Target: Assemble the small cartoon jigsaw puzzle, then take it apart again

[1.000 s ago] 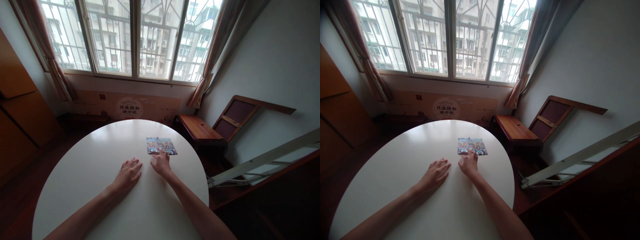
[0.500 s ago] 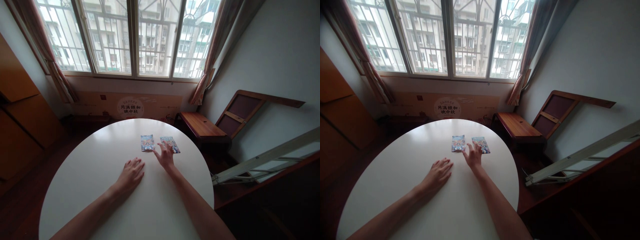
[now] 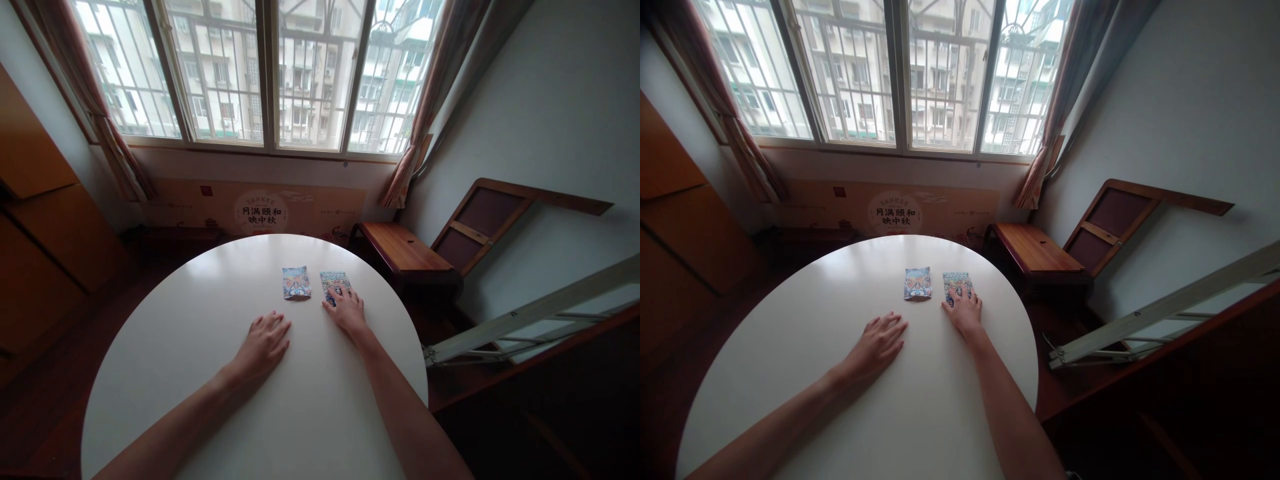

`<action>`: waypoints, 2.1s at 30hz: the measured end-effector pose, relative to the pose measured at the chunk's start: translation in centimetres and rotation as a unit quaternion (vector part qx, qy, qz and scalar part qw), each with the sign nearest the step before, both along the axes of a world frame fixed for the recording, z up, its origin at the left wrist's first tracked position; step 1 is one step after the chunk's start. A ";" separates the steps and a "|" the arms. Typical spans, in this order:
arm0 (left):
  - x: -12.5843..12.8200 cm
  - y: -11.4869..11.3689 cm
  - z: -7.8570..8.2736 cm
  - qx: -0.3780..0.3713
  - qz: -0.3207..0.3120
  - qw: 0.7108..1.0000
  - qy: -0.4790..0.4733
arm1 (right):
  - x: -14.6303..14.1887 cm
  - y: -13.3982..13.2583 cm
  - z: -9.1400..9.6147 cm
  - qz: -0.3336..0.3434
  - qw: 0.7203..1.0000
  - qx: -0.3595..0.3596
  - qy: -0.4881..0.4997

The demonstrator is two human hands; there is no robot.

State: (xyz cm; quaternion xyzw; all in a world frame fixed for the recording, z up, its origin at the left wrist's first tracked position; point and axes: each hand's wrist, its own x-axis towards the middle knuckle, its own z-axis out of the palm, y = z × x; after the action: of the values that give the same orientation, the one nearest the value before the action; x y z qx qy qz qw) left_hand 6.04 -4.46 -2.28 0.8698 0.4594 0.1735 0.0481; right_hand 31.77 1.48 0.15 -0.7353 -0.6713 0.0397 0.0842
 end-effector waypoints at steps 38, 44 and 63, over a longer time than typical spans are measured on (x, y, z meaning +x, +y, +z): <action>0.1 -0.3 0.7 0.005 -0.010 1.000 0.004 | 3.6 -0.1 1.0 -0.143 0.983 -0.013 0.116; 0.0 -0.2 0.6 0.001 -0.009 1.000 0.008 | 3.1 -0.2 0.9 -0.114 0.979 0.000 0.167; 0.1 -0.8 1.9 -0.015 -0.106 0.994 0.000 | 1.0 -0.1 -0.1 -0.039 0.989 0.032 0.138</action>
State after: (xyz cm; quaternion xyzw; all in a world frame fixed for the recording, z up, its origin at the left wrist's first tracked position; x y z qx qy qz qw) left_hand 6.09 -5.28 -0.41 0.9129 0.3669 0.1607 0.0789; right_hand 32.76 1.40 0.03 -0.7457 -0.6247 0.1158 0.2006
